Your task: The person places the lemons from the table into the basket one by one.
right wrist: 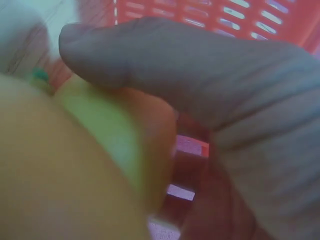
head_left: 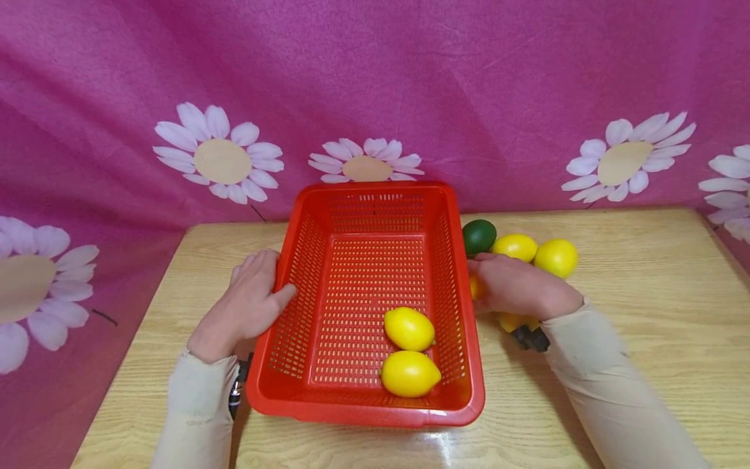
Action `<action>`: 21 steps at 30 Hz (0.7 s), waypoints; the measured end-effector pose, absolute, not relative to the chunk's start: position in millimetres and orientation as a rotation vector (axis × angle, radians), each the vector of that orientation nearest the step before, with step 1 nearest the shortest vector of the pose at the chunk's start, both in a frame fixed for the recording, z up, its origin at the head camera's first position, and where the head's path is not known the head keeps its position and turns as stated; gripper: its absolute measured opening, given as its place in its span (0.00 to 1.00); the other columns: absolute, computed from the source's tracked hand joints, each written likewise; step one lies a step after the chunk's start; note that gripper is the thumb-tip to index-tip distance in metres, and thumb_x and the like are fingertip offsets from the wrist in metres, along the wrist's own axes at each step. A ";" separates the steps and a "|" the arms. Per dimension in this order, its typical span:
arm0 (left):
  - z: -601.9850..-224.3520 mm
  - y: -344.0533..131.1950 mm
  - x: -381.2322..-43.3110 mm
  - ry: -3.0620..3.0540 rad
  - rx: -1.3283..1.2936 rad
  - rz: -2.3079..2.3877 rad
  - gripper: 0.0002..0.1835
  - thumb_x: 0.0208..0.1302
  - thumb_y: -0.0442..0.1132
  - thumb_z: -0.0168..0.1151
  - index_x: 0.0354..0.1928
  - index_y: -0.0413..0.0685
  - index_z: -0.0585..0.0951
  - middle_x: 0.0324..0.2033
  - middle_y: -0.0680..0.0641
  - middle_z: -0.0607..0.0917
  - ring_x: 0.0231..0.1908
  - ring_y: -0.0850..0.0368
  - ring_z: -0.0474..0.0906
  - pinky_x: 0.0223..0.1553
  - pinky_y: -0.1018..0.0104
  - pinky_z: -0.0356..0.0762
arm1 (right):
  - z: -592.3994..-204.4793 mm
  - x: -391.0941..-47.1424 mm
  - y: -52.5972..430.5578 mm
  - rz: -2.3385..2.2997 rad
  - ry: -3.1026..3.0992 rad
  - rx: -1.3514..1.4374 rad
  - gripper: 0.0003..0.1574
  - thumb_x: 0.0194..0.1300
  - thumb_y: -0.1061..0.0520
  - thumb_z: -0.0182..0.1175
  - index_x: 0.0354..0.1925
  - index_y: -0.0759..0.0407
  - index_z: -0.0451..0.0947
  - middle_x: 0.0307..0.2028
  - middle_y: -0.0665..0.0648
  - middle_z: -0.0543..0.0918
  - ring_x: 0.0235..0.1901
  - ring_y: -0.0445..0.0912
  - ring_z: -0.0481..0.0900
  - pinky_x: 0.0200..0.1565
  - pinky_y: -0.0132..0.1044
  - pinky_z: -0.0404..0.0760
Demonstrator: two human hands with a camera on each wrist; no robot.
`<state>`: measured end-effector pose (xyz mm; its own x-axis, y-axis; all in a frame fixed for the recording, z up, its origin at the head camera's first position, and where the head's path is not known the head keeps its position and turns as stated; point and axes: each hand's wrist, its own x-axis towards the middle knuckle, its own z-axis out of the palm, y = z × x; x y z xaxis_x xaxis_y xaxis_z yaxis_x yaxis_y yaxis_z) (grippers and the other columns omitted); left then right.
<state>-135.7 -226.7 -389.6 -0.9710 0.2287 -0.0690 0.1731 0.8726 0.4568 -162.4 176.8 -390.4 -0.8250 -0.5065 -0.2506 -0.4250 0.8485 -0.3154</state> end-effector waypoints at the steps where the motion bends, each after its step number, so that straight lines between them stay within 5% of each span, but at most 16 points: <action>1: -389.9 -226.9 -135.8 2.922 0.315 0.696 0.22 0.67 0.42 0.56 0.60 0.41 0.70 0.47 0.44 0.77 0.51 0.49 0.67 0.50 0.53 0.62 | -391.3 -162.3 176.3 -0.349 2.703 -0.705 0.31 0.57 0.44 0.76 0.57 0.51 0.83 0.49 0.54 0.85 0.44 0.47 0.80 0.54 0.49 0.82; 21: -388.5 -226.6 -135.7 2.923 0.322 0.719 0.20 0.68 0.42 0.54 0.58 0.40 0.71 0.45 0.44 0.77 0.51 0.48 0.67 0.53 0.52 0.61 | -391.8 -161.7 173.7 -0.326 2.704 -0.730 0.26 0.61 0.42 0.73 0.54 0.50 0.83 0.49 0.55 0.85 0.46 0.49 0.81 0.56 0.52 0.83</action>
